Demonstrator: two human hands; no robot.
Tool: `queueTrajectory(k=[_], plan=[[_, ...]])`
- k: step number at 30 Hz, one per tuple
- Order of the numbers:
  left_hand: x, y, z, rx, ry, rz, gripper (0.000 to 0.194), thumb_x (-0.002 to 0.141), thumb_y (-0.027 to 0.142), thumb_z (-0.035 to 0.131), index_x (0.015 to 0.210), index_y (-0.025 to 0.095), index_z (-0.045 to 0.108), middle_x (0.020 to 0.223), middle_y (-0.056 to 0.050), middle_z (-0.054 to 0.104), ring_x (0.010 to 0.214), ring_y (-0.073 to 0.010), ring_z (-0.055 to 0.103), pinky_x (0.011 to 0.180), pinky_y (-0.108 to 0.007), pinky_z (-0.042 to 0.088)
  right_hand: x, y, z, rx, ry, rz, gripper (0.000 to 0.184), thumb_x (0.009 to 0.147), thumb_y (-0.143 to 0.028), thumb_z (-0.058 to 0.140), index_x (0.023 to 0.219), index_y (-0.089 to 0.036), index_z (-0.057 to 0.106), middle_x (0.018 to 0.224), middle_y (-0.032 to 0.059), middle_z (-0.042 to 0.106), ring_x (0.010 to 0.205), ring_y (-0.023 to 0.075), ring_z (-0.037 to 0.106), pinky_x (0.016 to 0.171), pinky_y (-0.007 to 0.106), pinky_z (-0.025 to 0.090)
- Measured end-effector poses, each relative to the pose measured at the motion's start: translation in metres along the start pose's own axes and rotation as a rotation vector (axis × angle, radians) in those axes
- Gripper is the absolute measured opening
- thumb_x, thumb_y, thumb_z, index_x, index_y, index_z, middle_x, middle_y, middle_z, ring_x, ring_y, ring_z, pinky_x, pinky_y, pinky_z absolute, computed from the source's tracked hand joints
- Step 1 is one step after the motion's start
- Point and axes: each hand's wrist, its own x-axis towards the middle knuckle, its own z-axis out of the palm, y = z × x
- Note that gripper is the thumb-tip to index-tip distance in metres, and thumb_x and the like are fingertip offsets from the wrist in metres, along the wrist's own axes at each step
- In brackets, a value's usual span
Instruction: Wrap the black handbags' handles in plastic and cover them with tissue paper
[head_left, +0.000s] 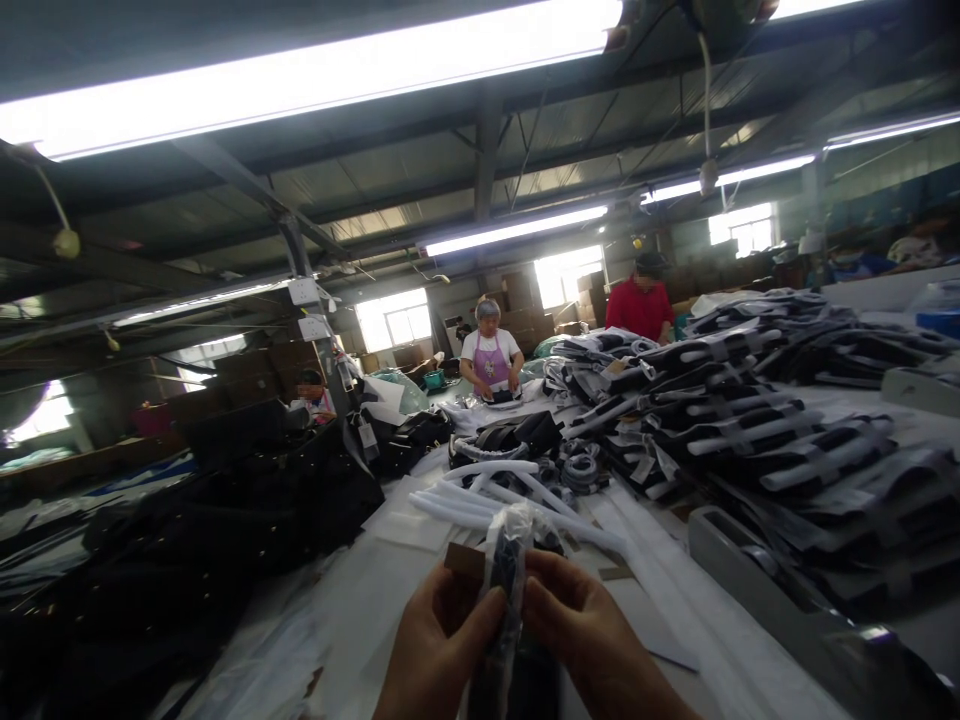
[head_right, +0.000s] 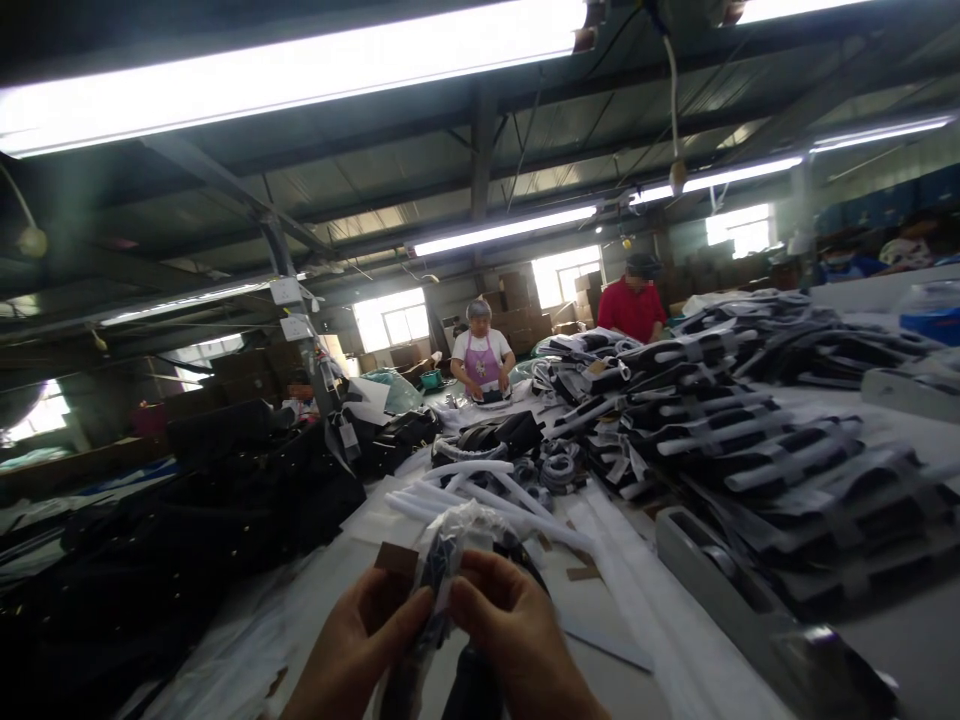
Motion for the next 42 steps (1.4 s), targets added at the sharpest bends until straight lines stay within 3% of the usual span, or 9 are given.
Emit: queueTrajectory(k=[6,10,22,26,31,33,36,42], plan=[[-0.009,-0.002,0.01,0.079,0.111,0.074,0.044,0.064,0.053,0.083,0.084,0.017,0.069,0.079,-0.006,0.076,0.084,-0.0254,0.072,0.082,-0.033,0.055,-0.003,0.014,0.009,-0.13,0.168,-0.193,0.049,0.065,-0.049,0.088,0.101,-0.02,0.073,0.095,0.008,0.077,0.097,0.0296,0.071,0.088,0.036,0.054],[-0.014,-0.007,0.015,0.161,0.177,0.114,0.041,0.069,0.056,0.078,0.084,0.018,0.07,0.081,-0.006,0.077,0.082,-0.0243,0.072,0.081,-0.032,0.054,-0.003,0.023,0.017,-0.173,0.255,-0.289,0.048,0.071,-0.053,0.082,0.105,-0.02,0.07,0.097,0.0084,0.076,0.094,0.0291,0.071,0.081,0.035,0.056],[-0.021,-0.006,0.013,0.289,0.091,0.195,0.034,0.078,0.055,0.07,0.09,0.022,0.073,0.092,-0.004,0.078,0.085,-0.0206,0.073,0.078,-0.023,0.055,0.001,0.034,0.008,-0.301,0.24,-0.285,0.051,0.08,-0.057,0.072,0.111,-0.018,0.063,0.098,0.0088,0.074,0.082,0.0244,0.07,0.075,0.033,0.055],[-0.016,-0.006,0.006,0.332,0.116,0.187,0.036,0.076,0.057,0.071,0.091,0.024,0.077,0.092,-0.003,0.079,0.08,-0.0206,0.074,0.077,-0.024,0.057,0.001,0.036,0.008,-0.325,0.329,-0.256,0.057,0.072,-0.059,0.077,0.109,-0.018,0.065,0.097,0.0081,0.073,0.09,0.0275,0.068,0.075,0.033,0.054],[-0.016,-0.003,-0.003,0.515,0.208,0.154,0.036,0.075,0.058,0.07,0.089,0.026,0.079,0.086,-0.002,0.08,0.084,-0.0231,0.075,0.081,-0.027,0.058,-0.002,0.031,0.013,-0.276,0.252,-0.225,0.05,0.069,-0.055,0.081,0.099,-0.019,0.066,0.089,0.0057,0.072,0.087,0.0255,0.068,0.072,0.03,0.052],[-0.018,-0.005,-0.003,0.636,0.279,0.216,0.026,0.076,0.053,0.069,0.086,0.031,0.079,0.087,0.001,0.08,0.086,-0.0229,0.075,0.081,-0.027,0.058,-0.004,0.028,0.019,-0.249,0.257,-0.233,0.046,0.069,-0.054,0.081,0.096,-0.019,0.066,0.084,0.0039,0.071,0.079,0.0231,0.067,0.066,0.028,0.051],[-0.022,-0.011,0.0,0.851,0.387,0.423,0.014,0.078,0.041,0.068,0.088,0.036,0.078,0.089,0.005,0.08,0.085,-0.0206,0.076,0.08,-0.025,0.058,-0.008,0.024,0.027,-0.22,0.29,-0.246,0.042,0.068,-0.053,0.082,0.088,-0.02,0.064,0.075,0.0011,0.069,0.071,0.0203,0.065,0.06,0.026,0.049],[-0.025,-0.028,0.007,1.203,0.494,0.804,0.022,0.088,0.023,0.057,0.102,0.027,0.074,0.1,0.0,0.079,0.086,-0.0172,0.076,0.074,-0.022,0.059,-0.011,0.024,0.026,-0.189,0.234,-0.243,0.041,0.073,-0.05,0.08,0.093,-0.02,0.062,0.083,0.0031,0.07,0.081,0.0223,0.067,0.073,0.03,0.053]])
